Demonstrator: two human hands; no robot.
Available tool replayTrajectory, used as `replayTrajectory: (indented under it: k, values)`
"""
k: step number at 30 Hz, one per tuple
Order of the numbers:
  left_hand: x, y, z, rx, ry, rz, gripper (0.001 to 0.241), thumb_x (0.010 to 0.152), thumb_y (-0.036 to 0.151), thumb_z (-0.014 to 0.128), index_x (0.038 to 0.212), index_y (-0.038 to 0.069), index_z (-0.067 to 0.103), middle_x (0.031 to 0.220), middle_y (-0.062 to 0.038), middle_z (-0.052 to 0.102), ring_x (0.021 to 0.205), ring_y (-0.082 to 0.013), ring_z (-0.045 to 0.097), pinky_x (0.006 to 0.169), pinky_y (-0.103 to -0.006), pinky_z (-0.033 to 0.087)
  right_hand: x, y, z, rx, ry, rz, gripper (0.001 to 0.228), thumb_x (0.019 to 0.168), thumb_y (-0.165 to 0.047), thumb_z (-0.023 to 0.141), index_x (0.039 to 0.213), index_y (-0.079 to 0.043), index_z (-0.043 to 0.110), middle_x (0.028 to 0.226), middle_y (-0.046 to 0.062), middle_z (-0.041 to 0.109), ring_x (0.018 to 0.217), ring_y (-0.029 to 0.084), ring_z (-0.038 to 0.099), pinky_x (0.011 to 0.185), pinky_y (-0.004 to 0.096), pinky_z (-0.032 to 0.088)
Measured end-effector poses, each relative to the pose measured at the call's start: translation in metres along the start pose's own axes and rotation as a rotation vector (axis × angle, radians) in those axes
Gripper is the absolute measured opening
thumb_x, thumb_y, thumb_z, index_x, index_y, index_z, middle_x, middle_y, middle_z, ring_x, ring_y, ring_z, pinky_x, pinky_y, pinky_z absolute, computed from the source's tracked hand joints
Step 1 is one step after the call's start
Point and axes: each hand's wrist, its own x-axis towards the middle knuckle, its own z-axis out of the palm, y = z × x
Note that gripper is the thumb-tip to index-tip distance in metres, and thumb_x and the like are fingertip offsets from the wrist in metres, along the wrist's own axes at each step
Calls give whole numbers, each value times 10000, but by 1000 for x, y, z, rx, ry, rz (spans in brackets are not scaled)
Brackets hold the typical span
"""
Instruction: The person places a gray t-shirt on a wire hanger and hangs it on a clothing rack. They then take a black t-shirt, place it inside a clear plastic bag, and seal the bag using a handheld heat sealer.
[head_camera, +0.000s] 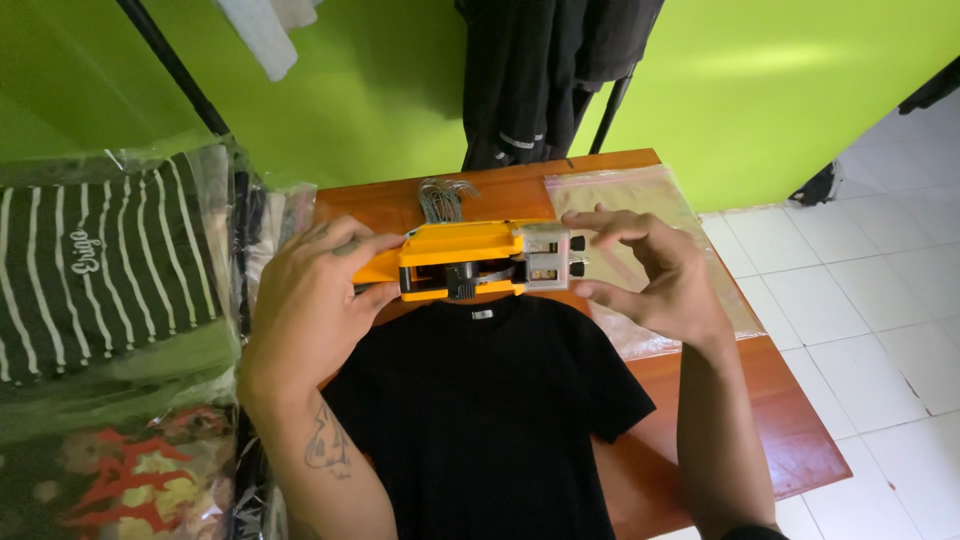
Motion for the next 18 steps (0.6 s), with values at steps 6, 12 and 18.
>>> replayTrajectory:
  k: [6, 12, 18]
  values:
    - [0, 1, 0, -2, -5, -17, 558, 664, 157, 872, 1208, 118, 750, 996, -58, 696, 952, -269, 649, 915, -409, 494, 4, 2, 4, 12, 53, 70, 254, 950, -43, 729, 1191, 0, 661, 1345, 183, 681, 1319, 281, 644, 1152, 408, 496]
    - [-1, 1, 1, 12, 19, 6, 538, 660, 153, 870, 1185, 112, 759, 999, -63, 685, 990, -278, 643, 909, -411, 490, 5, 0, 3, -158, 46, 30, 225, 936, -38, 745, 1147, 10, 683, 1263, 167, 716, 1226, 272, 692, 1062, 382, 542]
    - [-1, -1, 1, 34, 15, 34, 529, 675, 187, 872, 1188, 125, 761, 988, -55, 681, 982, -272, 639, 936, -423, 478, 6, -3, 4, -225, 36, 19, 231, 900, -61, 783, 1104, 13, 701, 1214, 159, 739, 1165, 259, 722, 1018, 367, 573]
